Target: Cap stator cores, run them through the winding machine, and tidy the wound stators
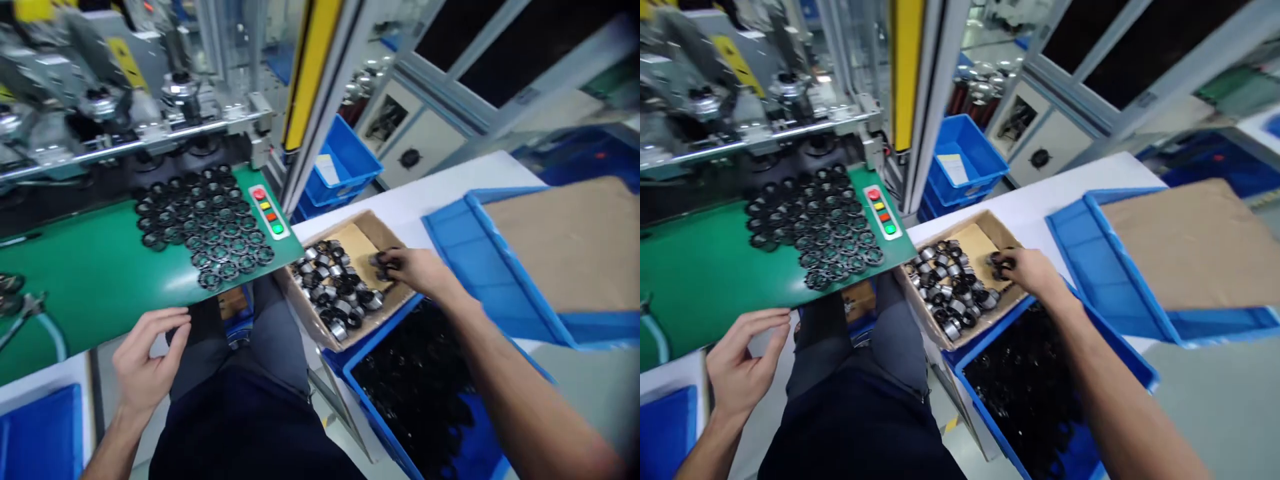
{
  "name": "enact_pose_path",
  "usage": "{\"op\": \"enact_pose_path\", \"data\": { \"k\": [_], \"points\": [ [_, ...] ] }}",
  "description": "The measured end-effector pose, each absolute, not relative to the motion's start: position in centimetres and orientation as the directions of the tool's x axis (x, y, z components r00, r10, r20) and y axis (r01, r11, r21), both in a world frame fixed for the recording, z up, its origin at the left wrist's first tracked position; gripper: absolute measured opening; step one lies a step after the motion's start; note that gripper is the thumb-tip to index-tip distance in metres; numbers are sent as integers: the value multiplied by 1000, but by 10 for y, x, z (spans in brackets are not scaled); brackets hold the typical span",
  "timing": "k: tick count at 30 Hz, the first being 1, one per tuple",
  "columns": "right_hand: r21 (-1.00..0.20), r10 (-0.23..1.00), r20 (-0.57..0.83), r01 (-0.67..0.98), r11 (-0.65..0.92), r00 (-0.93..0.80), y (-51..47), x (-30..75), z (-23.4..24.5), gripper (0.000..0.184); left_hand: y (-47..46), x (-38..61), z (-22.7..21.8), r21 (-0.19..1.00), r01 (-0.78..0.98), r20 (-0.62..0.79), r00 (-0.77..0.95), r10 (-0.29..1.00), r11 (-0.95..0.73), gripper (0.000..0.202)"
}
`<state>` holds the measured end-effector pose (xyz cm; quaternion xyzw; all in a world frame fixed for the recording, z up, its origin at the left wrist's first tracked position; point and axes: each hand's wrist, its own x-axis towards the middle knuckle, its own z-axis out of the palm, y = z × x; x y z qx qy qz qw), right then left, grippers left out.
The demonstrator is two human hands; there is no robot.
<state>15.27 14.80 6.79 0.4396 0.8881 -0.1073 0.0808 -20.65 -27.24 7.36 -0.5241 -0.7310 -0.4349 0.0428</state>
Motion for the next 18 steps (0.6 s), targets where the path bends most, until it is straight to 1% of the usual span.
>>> {"op": "enact_pose_path", "data": {
  "k": [3, 4, 5, 6, 7, 8, 9, 10, 11, 12, 14, 15, 16, 18],
  "points": [
    [-135, 756, -205, 783, 607, -621, 112, 148, 110, 25, -284, -236, 64, 647, 749, 553, -588, 590, 142, 8],
    [-176, 739, -165, 757, 630, -653, 93, 141, 125, 27, -285, -245, 58, 691, 710, 542, -634, 551, 138, 17],
    [-257, 697, -88, 693, 674, -711, 71, 131, 140, 29, -285, -255, 51, 743, 659, 521, -676, 521, 113, 33],
    [-338, 635, 5, 597, 728, -772, 46, 116, 154, 30, -284, -264, 44, 796, 601, 493, -712, 499, 72, 54],
    [-388, 574, 83, 504, 772, -815, 19, 96, 167, 30, -282, -271, 37, 838, 545, 465, -740, 486, 27, 77],
    [-421, 502, 113, 416, 806, -857, -8, 72, 178, 30, -280, -278, 30, 867, 498, 442, -759, 478, -12, 96],
    [-456, 452, 112, 358, 815, -885, -33, 44, 187, 32, -277, -284, 24, 883, 468, 429, -771, 471, -38, 112],
    [-496, 398, 93, 304, 814, -913, -57, 14, 193, 33, -275, -288, 19, 890, 454, 424, -777, 466, -52, 121],
    [-522, 357, 32, 289, 802, -933, -77, -18, 196, 35, -275, -291, 15, 892, 449, 422, -778, 465, -57, 127],
    [-525, 329, -45, 303, 795, -943, -95, -50, 197, 35, -275, -294, 12, 891, 450, 424, -775, 469, -61, 131],
    [-468, 305, -222, 376, 800, -926, -119, -109, 193, 35, -280, -296, 11, 888, 455, 428, -758, 493, -70, 138],
    [-418, 307, -293, 410, 811, -906, -127, -135, 189, 34, -283, -297, 12, 888, 454, 426, -745, 513, -77, 140],
    [-366, 327, -341, 445, 817, -881, -133, -157, 184, 35, -287, -298, 14, 886, 458, 422, -725, 544, -76, 140],
    [-285, 377, -383, 496, 820, -843, -137, -189, 172, 35, -292, -297, 20, 862, 507, 408, -672, 618, -18, 136]
  ]
}}
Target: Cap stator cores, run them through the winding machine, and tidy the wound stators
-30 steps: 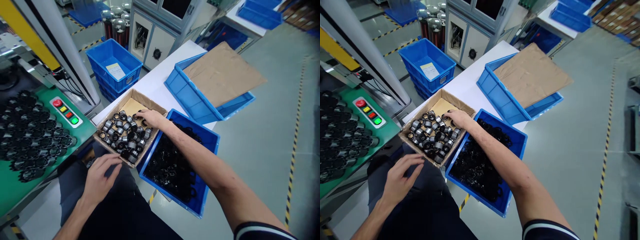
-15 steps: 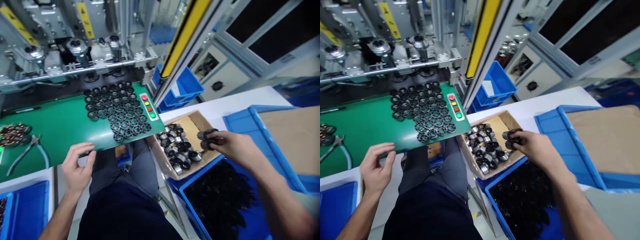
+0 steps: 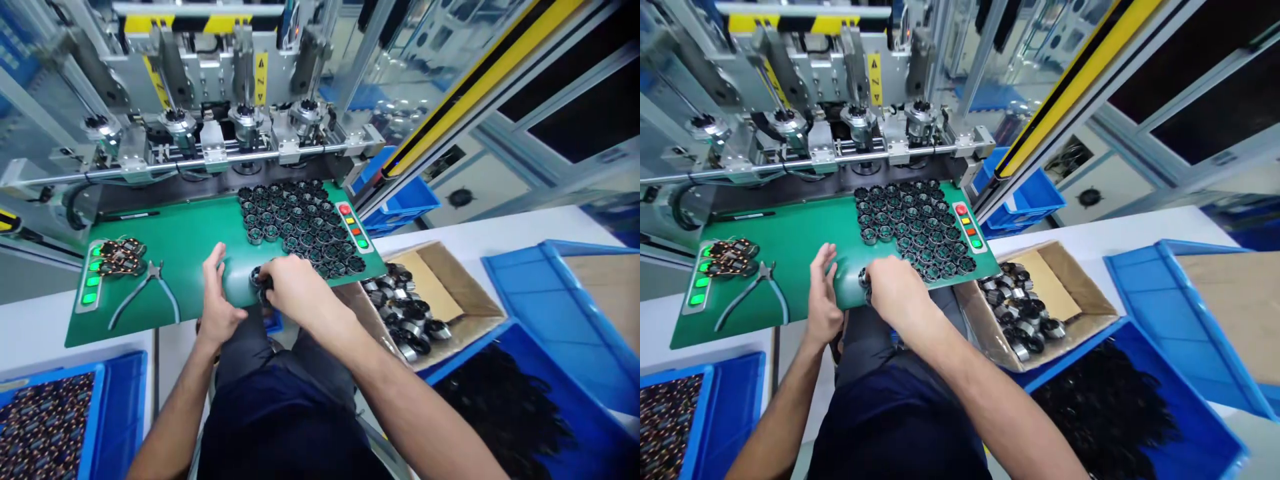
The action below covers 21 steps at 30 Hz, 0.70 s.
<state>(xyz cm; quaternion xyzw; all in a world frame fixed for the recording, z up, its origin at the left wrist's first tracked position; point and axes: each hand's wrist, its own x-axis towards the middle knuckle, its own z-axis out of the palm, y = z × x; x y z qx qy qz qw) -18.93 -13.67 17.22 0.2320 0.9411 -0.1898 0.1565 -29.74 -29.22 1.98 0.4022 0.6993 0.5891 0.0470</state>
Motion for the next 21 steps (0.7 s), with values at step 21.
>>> {"op": "enact_pose_path", "data": {
  "k": [21],
  "points": [
    [-736, 521, -108, 420, 530, -847, -93, -46, 145, 30, -231, -307, 29, 421, 741, 243, -647, 722, 523, 138]
  ]
}}
